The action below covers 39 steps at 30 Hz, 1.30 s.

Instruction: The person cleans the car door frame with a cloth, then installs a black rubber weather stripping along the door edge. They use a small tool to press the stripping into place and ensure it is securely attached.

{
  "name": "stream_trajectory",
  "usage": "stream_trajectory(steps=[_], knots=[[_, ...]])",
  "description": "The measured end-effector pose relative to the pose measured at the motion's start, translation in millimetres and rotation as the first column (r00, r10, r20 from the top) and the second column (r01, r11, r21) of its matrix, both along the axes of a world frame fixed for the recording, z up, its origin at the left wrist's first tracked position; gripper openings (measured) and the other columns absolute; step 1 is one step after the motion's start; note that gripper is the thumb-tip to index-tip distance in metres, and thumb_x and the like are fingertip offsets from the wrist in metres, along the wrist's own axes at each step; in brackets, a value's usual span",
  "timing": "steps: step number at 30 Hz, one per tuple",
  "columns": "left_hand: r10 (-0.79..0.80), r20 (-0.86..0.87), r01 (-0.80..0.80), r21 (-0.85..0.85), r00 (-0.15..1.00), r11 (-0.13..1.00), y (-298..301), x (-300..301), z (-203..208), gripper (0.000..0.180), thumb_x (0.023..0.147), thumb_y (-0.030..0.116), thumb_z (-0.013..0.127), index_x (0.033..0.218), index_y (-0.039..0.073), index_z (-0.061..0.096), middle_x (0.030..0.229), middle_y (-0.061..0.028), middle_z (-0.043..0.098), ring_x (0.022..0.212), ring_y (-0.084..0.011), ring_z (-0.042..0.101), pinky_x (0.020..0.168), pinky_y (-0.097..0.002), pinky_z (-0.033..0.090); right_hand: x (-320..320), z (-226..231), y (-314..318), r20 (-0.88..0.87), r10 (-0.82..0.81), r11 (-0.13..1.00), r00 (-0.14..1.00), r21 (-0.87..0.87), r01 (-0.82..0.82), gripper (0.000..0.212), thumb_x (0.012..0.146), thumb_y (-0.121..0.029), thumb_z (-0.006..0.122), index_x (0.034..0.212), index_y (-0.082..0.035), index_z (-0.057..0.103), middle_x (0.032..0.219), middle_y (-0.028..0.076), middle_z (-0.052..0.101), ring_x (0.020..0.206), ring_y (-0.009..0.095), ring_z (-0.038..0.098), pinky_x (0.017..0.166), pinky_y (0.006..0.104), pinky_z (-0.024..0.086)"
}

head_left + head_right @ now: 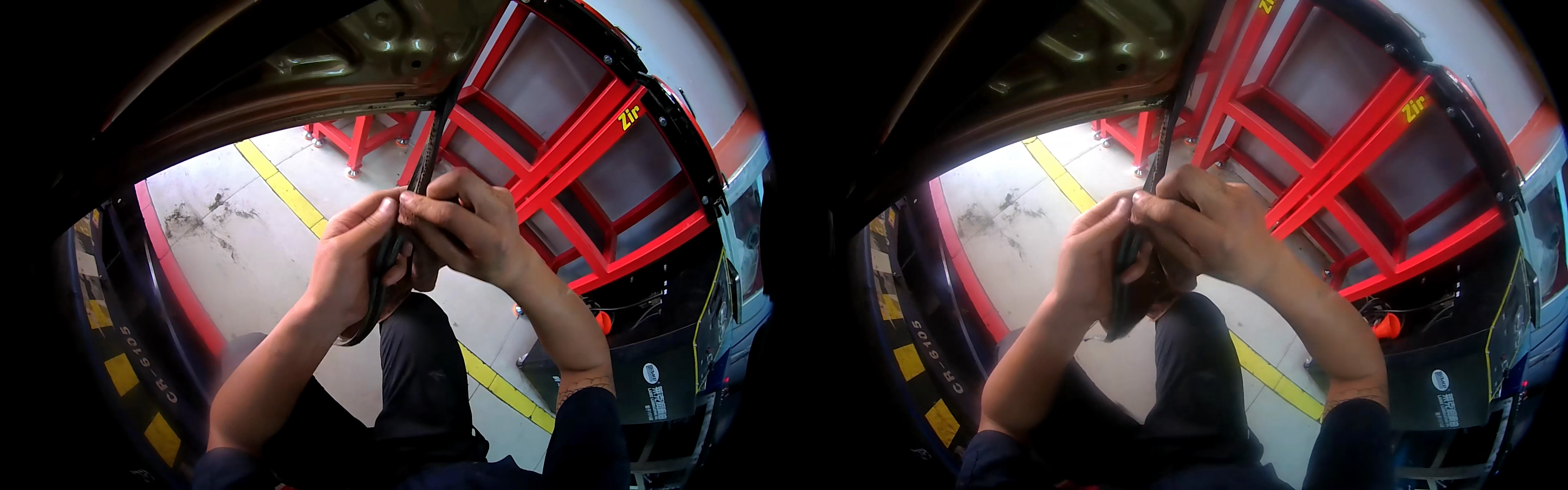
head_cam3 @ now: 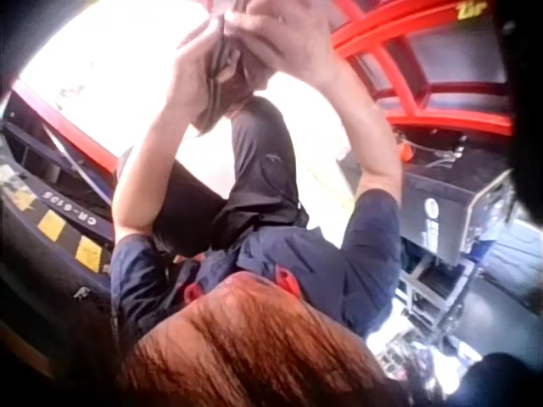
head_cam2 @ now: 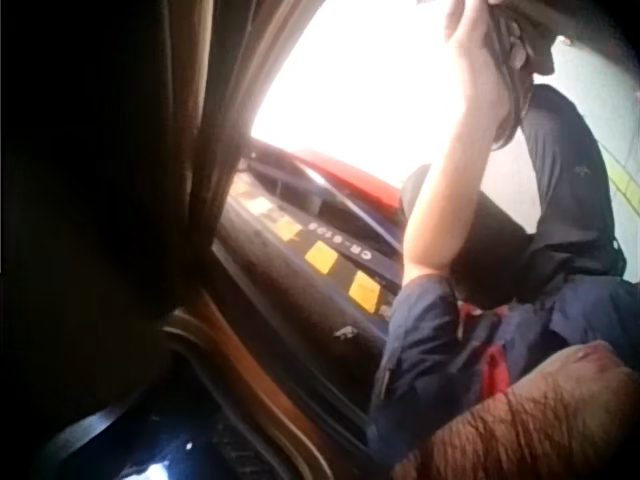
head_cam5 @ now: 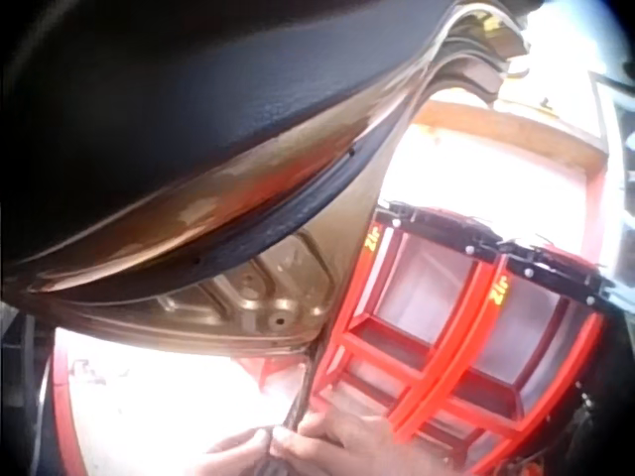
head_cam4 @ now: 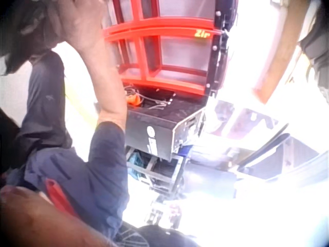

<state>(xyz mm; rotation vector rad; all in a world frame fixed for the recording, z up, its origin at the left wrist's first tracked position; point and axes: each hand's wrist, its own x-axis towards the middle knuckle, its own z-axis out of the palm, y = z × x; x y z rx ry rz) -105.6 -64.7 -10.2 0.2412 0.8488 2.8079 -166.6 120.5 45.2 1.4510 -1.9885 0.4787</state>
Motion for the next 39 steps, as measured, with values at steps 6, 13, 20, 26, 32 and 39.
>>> stream_trajectory(steps=[6,13,20,26,32,39], knots=[[0.041,-0.005,-0.040,0.079,0.999,0.996,7.6,-6.2,-8.1,0.027,0.108,0.015,0.056,0.126,-0.003,0.062,0.104,-0.0101,0.071,0.088,-0.0147,0.071,0.080,-0.0282,0.059,3.0,4.7,-5.9,0.155,-0.004,0.994,0.988,-0.104,0.020,0.019,0.091,-0.013,0.077,0.109,-0.011,0.073,0.091,0.006,0.061,0.073,0.021,0.067,0.058,0.0330,0.053],[0.063,-0.042,-0.059,0.105,0.997,0.993,6.8,-7.5,-11.7,0.020,0.106,0.013,0.061,0.120,-0.001,0.064,0.102,-0.0096,0.072,0.090,-0.0148,0.072,0.081,-0.0299,0.062,3.9,17.0,-15.9,0.307,-0.050,0.983,0.950,-0.155,0.102,0.015,0.091,-0.011,0.075,0.105,-0.011,0.070,0.090,0.010,0.067,0.080,0.028,0.071,0.067,0.0378,0.056],[0.038,-0.020,-0.036,0.107,0.999,0.994,0.5,-13.8,-14.9,0.019,0.105,0.013,0.062,0.118,-0.001,0.064,0.098,-0.0099,0.071,0.086,-0.0144,0.072,0.076,-0.0295,0.062,25.8,-5.2,-9.9,0.350,-0.051,0.996,0.935,-0.055,0.075,0.023,0.084,-0.006,0.081,0.105,-0.012,0.073,0.080,0.007,0.066,0.067,0.022,0.070,0.057,0.0335,0.053],[0.068,-0.032,-0.064,0.106,0.997,0.992,0.5,-13.4,-20.3,0.021,0.107,0.016,0.059,0.119,0.000,0.064,0.098,-0.0097,0.071,0.085,-0.0164,0.072,0.076,-0.0305,0.062,14.4,-1.9,-14.5,0.272,-0.012,0.998,0.962,-0.060,0.030,0.022,0.095,-0.015,0.071,0.116,-0.013,0.065,0.089,0.008,0.067,0.068,0.028,0.071,0.058,0.0375,0.056],[-0.027,-0.112,0.041,0.123,0.993,0.992,-5.6,-18.6,-24.3,0.022,0.108,0.017,0.056,0.119,0.000,0.064,0.095,-0.0089,0.071,0.083,-0.0153,0.071,0.075,-0.0295,0.062,28.9,-32.2,-5.4,0.194,0.101,0.995,0.976,-0.017,-0.100,0.029,0.089,-0.011,0.076,0.116,-0.013,0.065,0.078,0.007,0.063,0.060,0.024,0.068,0.049,0.0339,0.051],[0.071,-0.071,-0.064,0.097,0.995,0.993,3.4,-8.8,-12.7,0.022,0.109,0.017,0.055,0.119,-0.001,0.064,0.093,-0.0096,0.071,0.083,-0.0154,0.072,0.076,-0.0269,0.061,26.7,-20.2,-11.8,0.290,-0.043,0.992,0.956,-0.103,0.075,0.019,0.094,-0.016,0.071,0.112,-0.015,0.067,0.082,0.006,0.067,0.068,0.025,0.071,0.053,0.0349,0.053]])
